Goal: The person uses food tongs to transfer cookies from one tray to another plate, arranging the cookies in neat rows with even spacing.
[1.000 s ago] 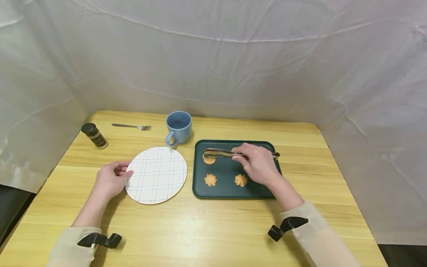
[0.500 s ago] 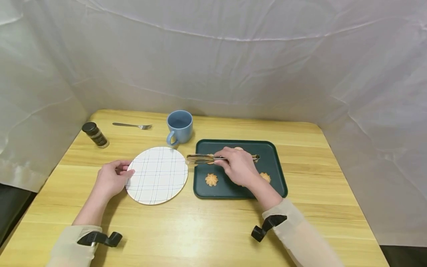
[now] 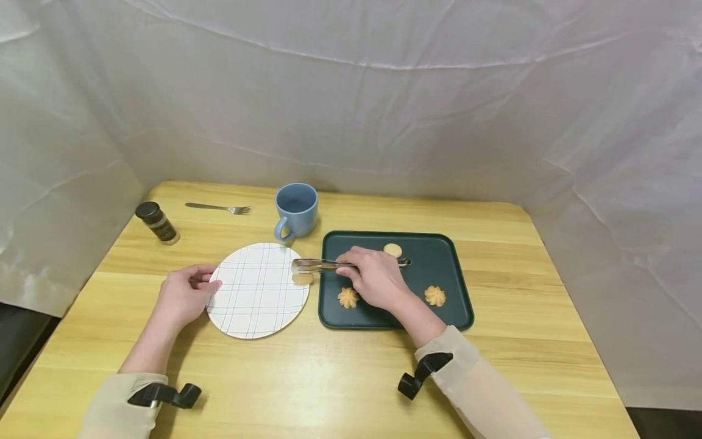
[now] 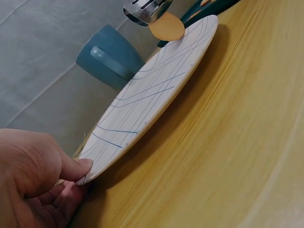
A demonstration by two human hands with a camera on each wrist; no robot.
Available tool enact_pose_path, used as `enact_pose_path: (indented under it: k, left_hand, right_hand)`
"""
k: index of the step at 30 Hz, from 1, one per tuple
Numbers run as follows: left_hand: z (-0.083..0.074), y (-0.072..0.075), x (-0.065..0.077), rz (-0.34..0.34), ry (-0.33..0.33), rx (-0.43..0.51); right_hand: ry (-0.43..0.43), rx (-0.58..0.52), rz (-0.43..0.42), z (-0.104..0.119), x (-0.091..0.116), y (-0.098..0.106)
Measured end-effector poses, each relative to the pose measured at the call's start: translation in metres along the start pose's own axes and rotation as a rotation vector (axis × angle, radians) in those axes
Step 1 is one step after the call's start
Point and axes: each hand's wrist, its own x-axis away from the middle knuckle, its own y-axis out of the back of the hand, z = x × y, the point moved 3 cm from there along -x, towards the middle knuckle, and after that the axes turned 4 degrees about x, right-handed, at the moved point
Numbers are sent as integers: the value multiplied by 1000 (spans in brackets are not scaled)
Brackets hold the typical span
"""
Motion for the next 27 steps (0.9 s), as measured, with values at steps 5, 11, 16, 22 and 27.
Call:
enact_pose_path:
  k: [5, 11, 16, 22, 27]
  left_hand:
    - [-1, 0, 0, -2, 2, 3]
    - [-1, 0, 1, -4, 2, 3]
    - [1, 0, 0, -2, 3, -1]
    - [1, -1, 0, -1, 5, -2]
    - [1, -1, 0, -4, -2, 0]
  right_hand:
    - [26, 30, 12, 5, -3, 0]
    - [33, 27, 27, 9, -7, -3]
    - [16, 5, 61, 11, -11, -9]
    - [-18, -28, 96, 13, -16, -13]
    - [-68, -44, 134, 11, -20, -14]
